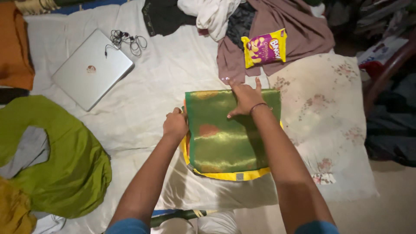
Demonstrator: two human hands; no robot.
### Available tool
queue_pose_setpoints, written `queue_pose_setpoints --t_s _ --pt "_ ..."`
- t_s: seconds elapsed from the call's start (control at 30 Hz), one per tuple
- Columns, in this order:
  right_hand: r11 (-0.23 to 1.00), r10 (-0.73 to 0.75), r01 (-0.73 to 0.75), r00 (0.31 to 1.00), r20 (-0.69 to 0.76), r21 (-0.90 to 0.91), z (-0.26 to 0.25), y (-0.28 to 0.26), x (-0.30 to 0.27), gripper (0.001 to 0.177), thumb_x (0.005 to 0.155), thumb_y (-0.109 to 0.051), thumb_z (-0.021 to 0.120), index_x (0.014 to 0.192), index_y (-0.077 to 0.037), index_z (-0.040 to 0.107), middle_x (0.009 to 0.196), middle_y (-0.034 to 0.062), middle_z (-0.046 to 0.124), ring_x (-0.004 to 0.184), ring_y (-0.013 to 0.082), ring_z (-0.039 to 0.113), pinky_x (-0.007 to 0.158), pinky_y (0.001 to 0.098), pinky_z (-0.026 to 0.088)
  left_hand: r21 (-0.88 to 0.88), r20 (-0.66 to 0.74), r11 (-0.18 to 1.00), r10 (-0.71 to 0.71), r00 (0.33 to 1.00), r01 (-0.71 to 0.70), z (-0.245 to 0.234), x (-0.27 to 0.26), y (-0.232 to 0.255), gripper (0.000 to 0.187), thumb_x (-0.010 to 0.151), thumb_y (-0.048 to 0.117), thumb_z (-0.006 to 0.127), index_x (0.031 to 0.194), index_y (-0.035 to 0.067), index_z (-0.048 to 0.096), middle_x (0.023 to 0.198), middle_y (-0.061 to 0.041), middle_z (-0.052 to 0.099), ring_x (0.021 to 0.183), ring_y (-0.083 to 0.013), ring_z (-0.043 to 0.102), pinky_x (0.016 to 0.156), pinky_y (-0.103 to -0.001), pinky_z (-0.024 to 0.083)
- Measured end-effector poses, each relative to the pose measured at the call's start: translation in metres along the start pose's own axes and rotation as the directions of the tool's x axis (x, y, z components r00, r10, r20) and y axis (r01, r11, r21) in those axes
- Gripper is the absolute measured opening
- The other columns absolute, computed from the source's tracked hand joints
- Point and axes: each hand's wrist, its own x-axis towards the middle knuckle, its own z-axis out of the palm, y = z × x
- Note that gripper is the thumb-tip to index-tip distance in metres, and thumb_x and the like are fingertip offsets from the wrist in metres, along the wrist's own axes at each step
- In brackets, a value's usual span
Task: The person folds multiple pieces of clothing, including a green saree and several shirts, and packs them into a yellow bag on a bed.
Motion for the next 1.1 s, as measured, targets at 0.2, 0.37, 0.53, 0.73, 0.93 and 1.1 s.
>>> queue_pose_setpoints --t_s 0.2,0.37,0.53,0.73,0.93,1.1 --pt "0.958 -0.110 0.093 0.993 0.048 0.271 0.042 0.028 0.041 0.095 0.052 -0.046 0.093 0.138 -0.023 0.061 0.119 0.0123 0.072 0.110 0.0336 0.069 0.094 0.0468 0.053 0.109 0.043 0.994 -0.028 0.999 0.023 -0.008 0.010 -0.006 0.027 0.088 0.030 0.066 0.106 0.013 0.077 0.125 -0.010 0.060 0.113 -0.0384 0.058 0.089 -0.048 0.056" --pt "0.922 -0.249 0.194 0.960 0.131 0.334 0.073 0.024 0.009 0.062 0.060 -0.043 0.091 0.111 -0.013 0.073 0.101 0.0170 0.074 0.098 0.0362 0.072 0.086 0.0447 0.057 0.105 -0.046 0.993 0.063 0.997 -0.058 0.002 0.019 -0.031 0.023 0.088 0.026 0.069 0.103 0.013 0.078 0.122 -0.009 0.064 0.108 -0.0378 0.060 0.088 -0.048 0.056" --pt "0.944 -0.231 0.197 0.968 0.100 0.266 0.044 -0.004 -0.064 0.042 0.069 -0.036 0.087 0.107 -0.023 0.077 0.095 0.0137 0.075 0.093 0.0367 0.069 0.083 0.0480 0.053 0.220 -0.142 0.885 0.445 0.884 -0.411 0.007 0.030 -0.021 0.022 0.083 0.014 0.065 0.098 0.020 0.079 0.128 -0.006 0.065 0.111 -0.0314 0.062 0.092 -0.043 0.055" --pt "0.947 -0.298 0.303 0.953 -0.055 0.107 0.030 -0.030 -0.110 0.034 0.071 -0.020 0.080 0.102 -0.032 0.082 0.084 0.0063 0.076 0.084 0.0312 0.071 0.077 0.0472 0.052 0.385 -0.023 0.759 0.577 0.816 -0.525 -0.009 0.031 0.013 0.051 0.082 0.009 0.062 0.133 0.012 0.062 0.139 -0.008 0.060 0.106 -0.0284 0.063 0.085 -0.042 0.054" --pt "0.928 -0.266 0.150 0.907 0.325 0.342 0.047 -0.027 -0.095 0.035 0.067 -0.032 0.086 0.100 -0.024 0.080 0.090 0.0077 0.076 0.089 0.0299 0.072 0.082 0.0445 0.055 0.301 -0.048 0.777 0.592 0.805 -0.553 -0.017 0.034 0.028 0.060 0.089 0.004 0.059 0.149 0.004 0.051 0.147 -0.011 0.055 0.109 -0.0315 0.063 0.092 -0.038 0.055" --pt "0.873 -0.158 0.071 0.977 0.143 0.483 0.086 -0.009 -0.020 0.051 0.068 -0.037 0.088 0.116 -0.024 0.075 0.108 0.0120 0.074 0.103 0.0337 0.070 0.089 0.0460 0.054 0.263 -0.082 0.762 0.628 0.774 -0.591 -0.026 0.016 0.033 0.075 0.072 0.007 0.062 0.146 -0.001 0.049 0.152 -0.015 0.048 0.099 -0.0341 0.063 0.087 -0.040 0.055"
